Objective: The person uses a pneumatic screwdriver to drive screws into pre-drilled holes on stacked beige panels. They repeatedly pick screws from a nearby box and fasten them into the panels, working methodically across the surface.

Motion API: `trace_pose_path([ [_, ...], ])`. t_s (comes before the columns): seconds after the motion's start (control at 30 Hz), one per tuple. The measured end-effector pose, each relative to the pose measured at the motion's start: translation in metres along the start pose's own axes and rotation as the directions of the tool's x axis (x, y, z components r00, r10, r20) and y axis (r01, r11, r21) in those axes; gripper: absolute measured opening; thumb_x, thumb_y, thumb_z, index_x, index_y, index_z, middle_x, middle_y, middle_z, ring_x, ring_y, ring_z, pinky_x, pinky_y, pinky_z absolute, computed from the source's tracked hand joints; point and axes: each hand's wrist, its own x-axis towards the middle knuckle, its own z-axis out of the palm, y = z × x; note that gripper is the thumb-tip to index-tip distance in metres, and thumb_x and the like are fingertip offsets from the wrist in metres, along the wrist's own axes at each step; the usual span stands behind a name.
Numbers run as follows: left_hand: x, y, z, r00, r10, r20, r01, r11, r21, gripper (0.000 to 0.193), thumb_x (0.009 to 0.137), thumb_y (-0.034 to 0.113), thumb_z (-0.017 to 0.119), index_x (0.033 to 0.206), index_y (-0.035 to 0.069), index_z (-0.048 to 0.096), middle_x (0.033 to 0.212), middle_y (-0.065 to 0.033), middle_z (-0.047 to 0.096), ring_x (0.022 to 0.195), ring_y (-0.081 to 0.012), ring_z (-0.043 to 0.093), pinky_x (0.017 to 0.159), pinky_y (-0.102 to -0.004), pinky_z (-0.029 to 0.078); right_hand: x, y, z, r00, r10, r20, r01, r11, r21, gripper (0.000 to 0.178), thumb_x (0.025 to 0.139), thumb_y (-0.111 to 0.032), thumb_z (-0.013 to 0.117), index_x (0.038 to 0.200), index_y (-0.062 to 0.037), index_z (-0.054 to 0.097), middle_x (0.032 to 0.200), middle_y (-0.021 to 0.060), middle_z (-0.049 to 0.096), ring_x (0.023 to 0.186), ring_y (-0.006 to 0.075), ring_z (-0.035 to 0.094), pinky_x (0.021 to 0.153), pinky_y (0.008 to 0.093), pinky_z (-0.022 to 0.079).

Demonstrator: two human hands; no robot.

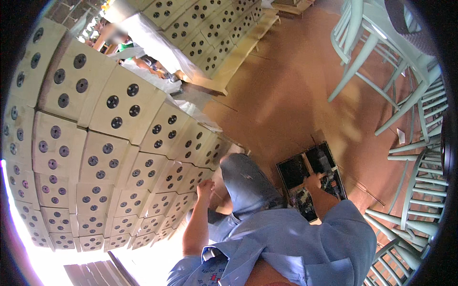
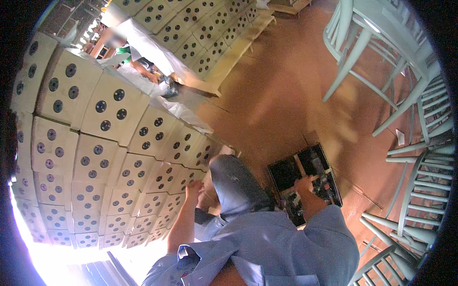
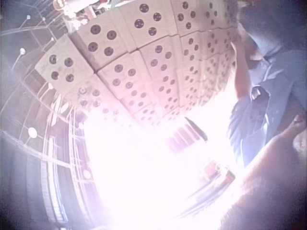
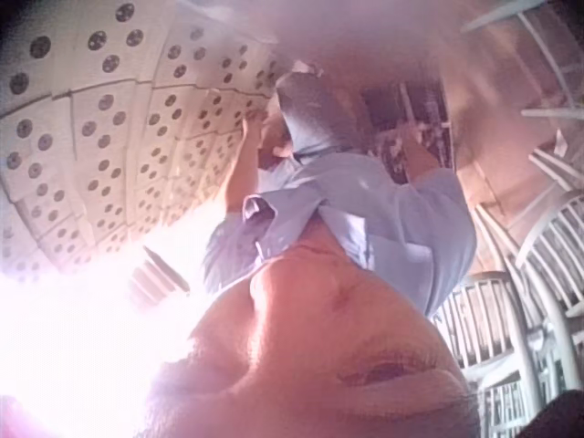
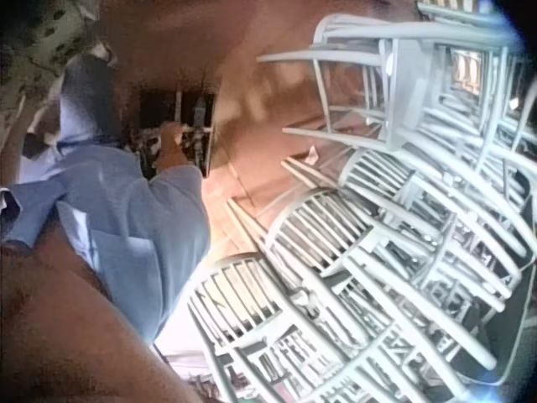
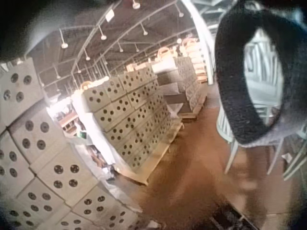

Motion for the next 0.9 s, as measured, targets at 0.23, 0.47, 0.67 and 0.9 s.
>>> trace_pose_path([
  [0.23,0.017,-0.018,-0.048,0.996,-0.073,0.042,0.048,0.905,0.423,0.025,0.095,0.025,0.067,0.113,0.008,0.069,0.094,-0.0033,0.070,0.080,-0.0149,0.065,0.066,-0.0320,0.055,-0.039,-0.011,-0.022,0.990,0.054,0.127,-0.048,0.998,-0.047,0.087,0.098,-0.058,0.053,0.159,-0.0100,0.015,0.166,0.0188,-0.016,0.143,0.0434,0.036,0.113,0.0545,0.039],
  [0.47,0.018,0.047,-0.071,0.948,-0.184,0.261,0.001,0.821,0.571,0.039,0.097,0.026,0.065,0.130,0.006,0.060,0.104,-0.0040,0.070,0.087,-0.0165,0.066,0.073,-0.0338,0.056,-0.025,-0.021,-0.009,0.995,0.067,0.073,-0.061,0.995,-0.082,0.103,0.093,-0.063,0.057,0.158,-0.0067,0.000,0.165,0.0183,-0.021,0.147,0.0427,0.029,0.113,0.0522,0.041],
  [0.67,0.018,0.080,-0.083,0.944,-0.225,0.241,-0.036,0.656,0.754,0.034,0.099,0.031,0.061,0.127,0.011,0.064,0.105,-0.0057,0.071,0.091,-0.0177,0.066,0.074,-0.0353,0.054,-0.032,-0.024,-0.008,0.993,0.098,0.062,-0.093,0.992,-0.085,0.118,0.089,-0.067,0.059,0.157,-0.0038,-0.012,0.164,0.0179,-0.025,0.150,0.0420,0.024,0.112,0.0503,0.042],
  [0.9,0.037,-0.003,0.007,0.802,-0.356,0.480,-0.341,0.387,0.857,0.048,0.096,0.048,0.062,0.129,0.013,0.064,0.123,-0.0130,0.069,0.113,-0.0264,0.066,0.097,-0.0390,0.051,-0.034,-0.028,-0.036,0.972,0.149,0.180,-0.162,0.985,0.057,0.132,0.083,-0.071,0.064,0.155,-0.0014,-0.021,0.164,0.0199,-0.025,0.149,0.0412,0.028,0.112,0.0492,0.043],
])
